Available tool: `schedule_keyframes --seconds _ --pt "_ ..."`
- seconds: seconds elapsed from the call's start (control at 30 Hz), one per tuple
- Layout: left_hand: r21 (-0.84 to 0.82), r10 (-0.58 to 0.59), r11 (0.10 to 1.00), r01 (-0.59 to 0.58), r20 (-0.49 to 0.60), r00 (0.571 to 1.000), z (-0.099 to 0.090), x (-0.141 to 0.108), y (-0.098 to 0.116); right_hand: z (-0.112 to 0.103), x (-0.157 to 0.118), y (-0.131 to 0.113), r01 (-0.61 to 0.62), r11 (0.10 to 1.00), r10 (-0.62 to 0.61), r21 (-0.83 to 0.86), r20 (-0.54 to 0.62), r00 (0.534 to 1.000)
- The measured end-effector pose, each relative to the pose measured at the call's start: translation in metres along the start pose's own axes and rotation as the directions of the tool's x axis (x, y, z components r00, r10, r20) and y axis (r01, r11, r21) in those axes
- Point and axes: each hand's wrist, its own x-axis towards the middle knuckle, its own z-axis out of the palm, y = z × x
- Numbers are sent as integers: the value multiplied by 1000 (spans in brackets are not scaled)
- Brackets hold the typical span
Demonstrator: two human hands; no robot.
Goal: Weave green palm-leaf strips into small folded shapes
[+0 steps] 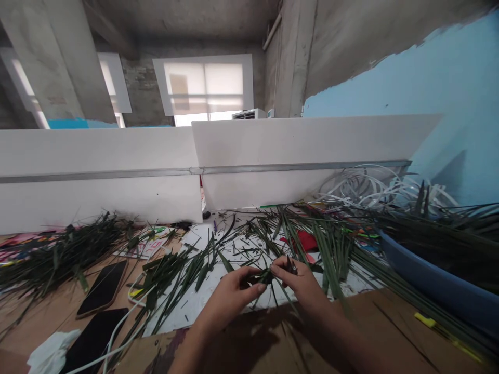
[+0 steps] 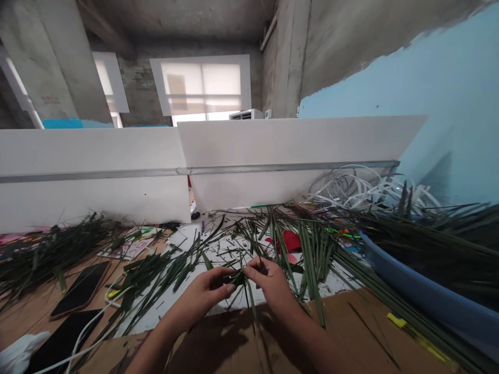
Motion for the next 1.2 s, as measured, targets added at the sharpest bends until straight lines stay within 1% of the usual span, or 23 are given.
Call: schedule_keyframes --seconds 0.07,0.13,0.2,0.27,0.4,0.57,0.67,0.8,1.07,1.2 --pt "141 49 989 -44 -31 998 3 -1 2 0 0 1 23 1000 -23 -18 -1 1000" --pt "275 101 958 -78 -72 992 6 -2 3 0 -1 1 43 999 -43 -32 1 999" --pt "344 132 935 -89 -104 986 7 -2 3 0 -2 1 47 998 -47 -31 6 999" --pt "352 147 931 -93 -128 981 7 -2 4 -1 -2 1 39 999 -39 -14 11 999" --pt "297 155 950 -96 -183 971 7 -1 3 -1 -3 -2 19 1000 -20 20 33 999" --pt "136 139 985 -108 -243 960 10 1 -2 2 -5 -9 19 999 -21 31 74 997" --pt "62 113 993 -101 -241 964 14 2 -6 4 -6 -12 43 998 -47 44 87 995" --pt "19 98 995 -96 -219 971 18 4 -8 4 -5 -11 43 995 -51 85 88 995" --pt "-107 57 991 -77 -180 982 22 4 -4 3 -5 -8 23 996 -30 89 88 996" --pt "-176 66 980 -92 -145 987 22 5 -2 3 -4 -8 11 994 -19 105 73 997"
